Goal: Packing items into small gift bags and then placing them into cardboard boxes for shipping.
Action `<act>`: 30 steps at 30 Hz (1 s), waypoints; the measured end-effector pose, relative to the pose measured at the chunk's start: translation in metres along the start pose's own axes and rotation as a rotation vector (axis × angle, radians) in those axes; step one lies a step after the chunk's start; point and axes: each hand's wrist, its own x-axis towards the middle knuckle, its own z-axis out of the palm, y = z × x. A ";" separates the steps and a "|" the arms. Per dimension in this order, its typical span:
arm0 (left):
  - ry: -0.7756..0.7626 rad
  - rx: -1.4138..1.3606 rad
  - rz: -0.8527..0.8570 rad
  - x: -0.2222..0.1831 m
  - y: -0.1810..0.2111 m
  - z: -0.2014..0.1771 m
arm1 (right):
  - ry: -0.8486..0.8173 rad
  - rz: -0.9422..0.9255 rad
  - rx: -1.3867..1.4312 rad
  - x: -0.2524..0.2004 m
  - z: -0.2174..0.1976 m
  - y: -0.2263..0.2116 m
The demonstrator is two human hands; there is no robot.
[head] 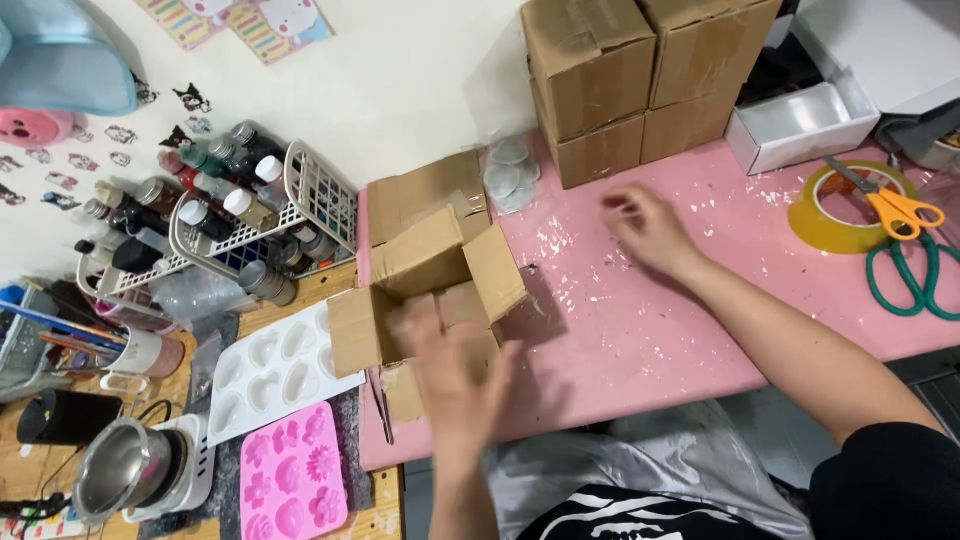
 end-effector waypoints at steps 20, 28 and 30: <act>-0.669 -0.012 -0.115 0.043 -0.016 0.140 | 0.551 -0.084 -0.672 0.148 -0.208 0.140; -0.671 -0.021 -0.239 0.046 -0.026 0.142 | 0.367 0.394 -0.823 0.198 -0.215 0.206; -0.710 -0.052 -0.312 0.046 -0.017 0.135 | 0.384 0.316 -0.942 0.189 -0.211 0.224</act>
